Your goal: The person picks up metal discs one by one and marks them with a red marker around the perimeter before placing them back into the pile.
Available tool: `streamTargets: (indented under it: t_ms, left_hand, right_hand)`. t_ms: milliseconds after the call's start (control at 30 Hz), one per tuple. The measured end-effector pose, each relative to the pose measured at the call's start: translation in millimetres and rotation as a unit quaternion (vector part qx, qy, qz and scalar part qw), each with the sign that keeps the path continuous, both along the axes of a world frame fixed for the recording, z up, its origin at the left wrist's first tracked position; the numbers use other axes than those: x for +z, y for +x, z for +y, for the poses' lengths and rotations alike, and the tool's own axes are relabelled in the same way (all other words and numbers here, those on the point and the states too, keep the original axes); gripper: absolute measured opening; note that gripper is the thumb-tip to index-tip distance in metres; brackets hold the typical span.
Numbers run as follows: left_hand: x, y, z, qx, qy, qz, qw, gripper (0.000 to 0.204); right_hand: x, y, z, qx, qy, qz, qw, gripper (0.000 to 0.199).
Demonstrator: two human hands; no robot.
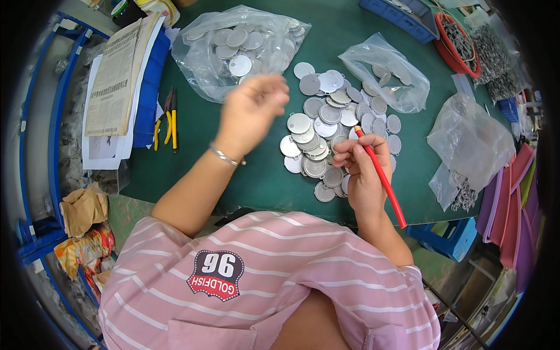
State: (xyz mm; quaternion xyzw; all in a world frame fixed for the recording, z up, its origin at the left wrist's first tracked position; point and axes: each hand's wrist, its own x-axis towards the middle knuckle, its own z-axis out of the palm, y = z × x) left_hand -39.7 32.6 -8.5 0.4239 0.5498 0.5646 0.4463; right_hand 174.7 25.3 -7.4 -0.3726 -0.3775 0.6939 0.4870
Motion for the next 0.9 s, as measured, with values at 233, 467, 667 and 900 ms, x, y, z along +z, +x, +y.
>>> streamTargets:
  t_ms: [233, 467, 667, 900]
  left_hand:
    - [-26.4, 18.8, -5.0, -0.089, 0.083, 0.455, 0.882, 0.022]
    - [-11.7, 25.2, -8.5, -0.031, -0.100, -0.045, 0.993, 0.016]
    - [5.2, 44.2, -34.8, -0.151, -0.162, -0.205, 0.953, 0.018]
    - [15.9, 40.4, -25.0, -0.188, -0.180, -0.099, 0.961, 0.025]
  right_hand:
    - [0.6, 1.5, -1.4, 0.000, 0.014, -0.030, 0.999, 0.006]
    - [-0.8, -6.3, 0.8, 0.006, 0.020, -0.063, 0.998, 0.013]
    - [-4.6, -12.1, -0.8, -0.022, 0.112, -0.074, 0.991, 0.018]
    - [-7.5, -7.9, -6.2, 0.027, 0.208, -0.181, 0.961, 0.014]
